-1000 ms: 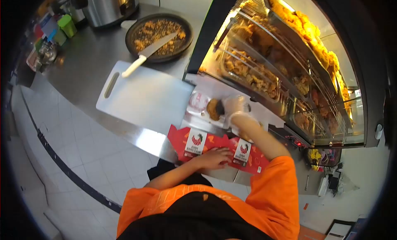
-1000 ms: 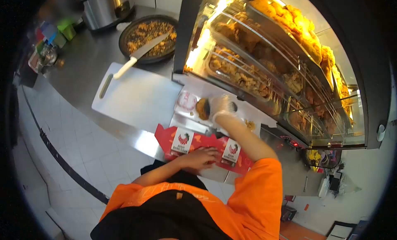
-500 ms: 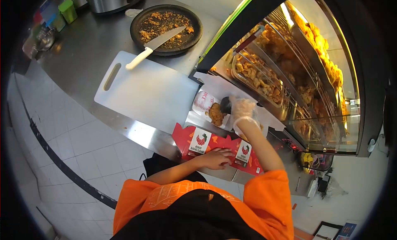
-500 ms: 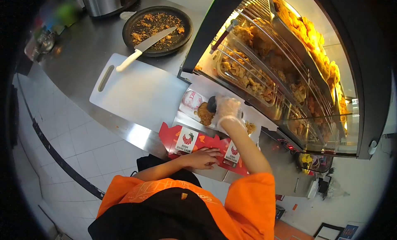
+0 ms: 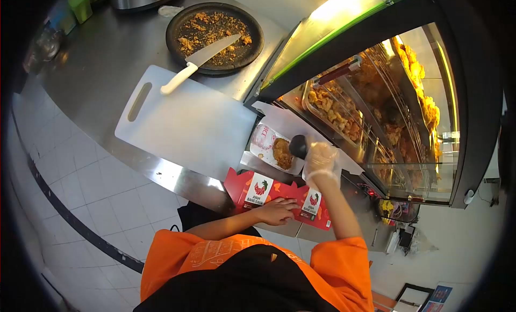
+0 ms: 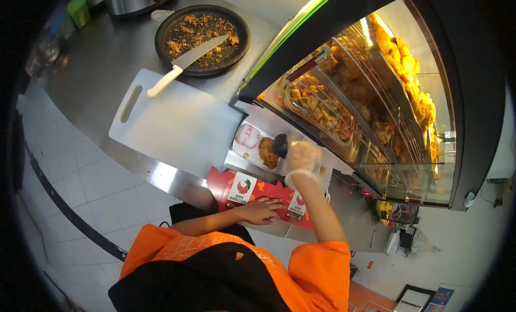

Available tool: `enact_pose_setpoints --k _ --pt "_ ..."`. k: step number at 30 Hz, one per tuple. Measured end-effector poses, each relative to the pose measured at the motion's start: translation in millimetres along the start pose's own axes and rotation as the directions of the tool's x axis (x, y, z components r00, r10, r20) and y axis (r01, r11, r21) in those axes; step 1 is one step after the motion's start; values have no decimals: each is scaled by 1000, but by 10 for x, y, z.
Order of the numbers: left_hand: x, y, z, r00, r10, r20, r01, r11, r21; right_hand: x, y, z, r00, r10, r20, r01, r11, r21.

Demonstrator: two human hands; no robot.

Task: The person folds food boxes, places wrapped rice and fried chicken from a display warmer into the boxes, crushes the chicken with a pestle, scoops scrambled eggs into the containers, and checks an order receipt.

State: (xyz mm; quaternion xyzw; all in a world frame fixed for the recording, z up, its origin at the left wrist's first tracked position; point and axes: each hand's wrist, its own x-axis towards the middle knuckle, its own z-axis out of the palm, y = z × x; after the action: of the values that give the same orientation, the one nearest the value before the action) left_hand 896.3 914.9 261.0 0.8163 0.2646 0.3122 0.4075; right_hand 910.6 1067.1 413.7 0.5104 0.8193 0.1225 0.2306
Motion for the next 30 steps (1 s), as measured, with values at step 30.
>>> enact_pose_setpoints --k 30 --pt "-846 757 -1232 870 -181 -459 69 966 -250 -31 14 307 881 -440 172 -343 -346 873"
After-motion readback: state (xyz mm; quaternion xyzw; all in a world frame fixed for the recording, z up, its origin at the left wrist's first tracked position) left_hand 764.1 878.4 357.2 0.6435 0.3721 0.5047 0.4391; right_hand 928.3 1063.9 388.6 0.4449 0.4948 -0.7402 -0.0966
